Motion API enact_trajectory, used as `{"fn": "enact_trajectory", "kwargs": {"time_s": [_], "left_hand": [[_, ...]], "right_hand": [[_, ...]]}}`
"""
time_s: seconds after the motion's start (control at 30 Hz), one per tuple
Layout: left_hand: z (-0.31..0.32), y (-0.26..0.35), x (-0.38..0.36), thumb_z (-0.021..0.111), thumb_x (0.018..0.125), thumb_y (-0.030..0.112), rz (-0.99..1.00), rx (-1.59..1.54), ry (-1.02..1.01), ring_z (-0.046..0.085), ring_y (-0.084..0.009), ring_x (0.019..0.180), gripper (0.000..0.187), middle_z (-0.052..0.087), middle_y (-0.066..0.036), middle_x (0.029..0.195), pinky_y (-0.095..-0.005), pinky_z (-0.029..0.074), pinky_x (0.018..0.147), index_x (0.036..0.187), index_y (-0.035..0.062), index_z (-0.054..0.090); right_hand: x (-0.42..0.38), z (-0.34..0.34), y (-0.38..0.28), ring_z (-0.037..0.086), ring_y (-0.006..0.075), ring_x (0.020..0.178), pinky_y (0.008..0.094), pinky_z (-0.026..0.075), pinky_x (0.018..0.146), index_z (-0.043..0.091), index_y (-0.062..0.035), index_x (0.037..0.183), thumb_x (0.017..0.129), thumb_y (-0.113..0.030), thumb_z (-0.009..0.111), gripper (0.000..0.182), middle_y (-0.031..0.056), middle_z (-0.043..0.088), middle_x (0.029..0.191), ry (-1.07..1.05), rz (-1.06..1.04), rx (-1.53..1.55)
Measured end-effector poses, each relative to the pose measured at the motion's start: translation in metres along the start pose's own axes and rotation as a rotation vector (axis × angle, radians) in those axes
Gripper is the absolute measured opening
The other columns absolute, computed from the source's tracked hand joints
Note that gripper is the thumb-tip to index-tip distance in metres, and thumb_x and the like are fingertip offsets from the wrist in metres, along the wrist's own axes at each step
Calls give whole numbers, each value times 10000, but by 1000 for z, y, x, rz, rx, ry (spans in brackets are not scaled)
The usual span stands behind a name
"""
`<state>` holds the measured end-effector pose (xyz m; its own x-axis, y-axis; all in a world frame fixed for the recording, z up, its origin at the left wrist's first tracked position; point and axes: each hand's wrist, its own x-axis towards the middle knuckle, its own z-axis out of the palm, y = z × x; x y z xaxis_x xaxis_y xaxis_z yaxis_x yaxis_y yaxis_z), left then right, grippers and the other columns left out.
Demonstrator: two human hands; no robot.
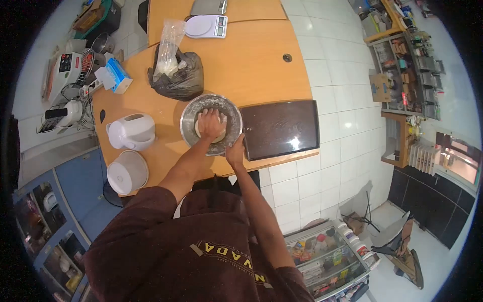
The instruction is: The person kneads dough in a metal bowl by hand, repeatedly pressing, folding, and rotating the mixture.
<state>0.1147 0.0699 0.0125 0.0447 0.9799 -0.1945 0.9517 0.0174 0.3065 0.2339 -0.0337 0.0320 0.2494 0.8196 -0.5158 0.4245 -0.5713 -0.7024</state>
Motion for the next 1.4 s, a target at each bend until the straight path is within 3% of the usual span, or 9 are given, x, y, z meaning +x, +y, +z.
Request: {"fn": "enact_trajectory", "kwargs": {"time_s": [0.2,0.27,0.4,0.63,0.73,0.83,0.93,1.03,1.4], "left_hand": [[26,-9,0,596,916,301,-180,-217,335,605,-343,949,261,668,-152,985,-511,432,844,858,56,664],[23,-5,-4,592,927,305,-318,-390,422,606,-348,938,267,667,-145,983,-531,430,840,861,54,655],[-24,-10,-29,642,924,224,4,-432,175,621,-345,988,175,662,-145,997,-495,460,864,947,51,654],[-58,-51,-30,686,910,318,342,-283,-189,684,-387,676,279,677,-201,736,-505,512,605,1020,63,676],[-53,-36,-38,650,928,367,347,-160,-271,694,-368,856,334,702,-203,895,-497,521,736,1040,56,697],[-43,-24,-55,612,942,408,474,-11,65,628,-359,1092,406,672,-199,1133,-504,470,916,1108,48,701],[-18,-30,-50,564,955,458,416,-54,-26,534,-358,1223,487,598,-180,1284,-512,387,1030,1170,40,692],[-3,-28,-46,524,964,494,290,52,-174,563,-355,1187,522,619,-176,1242,-510,407,1014,1198,56,685],[20,-26,-10,601,911,434,212,-88,-48,618,-339,1107,408,678,-149,1093,-503,444,973,1053,70,720]], "right_hand": [[1,-9,-16,560,512,1224,469,460,1032,136,75,1538,829,-23,587,846,383,566,1294,-25,-2,-16],[7,-3,-1,577,523,1185,502,472,1000,188,31,1483,829,-17,587,768,378,598,1235,-5,14,42],[10,-11,-9,599,502,1174,508,483,984,255,-1,1424,842,-25,567,660,361,620,1217,-36,167,105],[19,10,27,589,505,1184,507,467,1002,259,-10,1472,834,-32,571,710,365,611,1236,-20,178,219],[21,18,33,599,491,1166,491,488,986,222,-16,1517,845,-36,563,754,358,599,1259,6,180,195],[19,17,36,682,414,1042,449,624,817,191,-25,1549,902,-31,534,733,322,581,1286,-6,184,112],[10,15,31,662,446,1080,467,554,909,187,-13,1552,894,-48,558,756,349,560,1319,53,59,-25],[7,6,14,636,487,1109,480,493,976,158,-11,1560,885,-57,566,790,365,574,1295,-20,133,19],[8,0,-2,603,505,1154,495,487,977,144,14,1535,850,-40,588,818,366,617,1209,-29,73,70]]}}
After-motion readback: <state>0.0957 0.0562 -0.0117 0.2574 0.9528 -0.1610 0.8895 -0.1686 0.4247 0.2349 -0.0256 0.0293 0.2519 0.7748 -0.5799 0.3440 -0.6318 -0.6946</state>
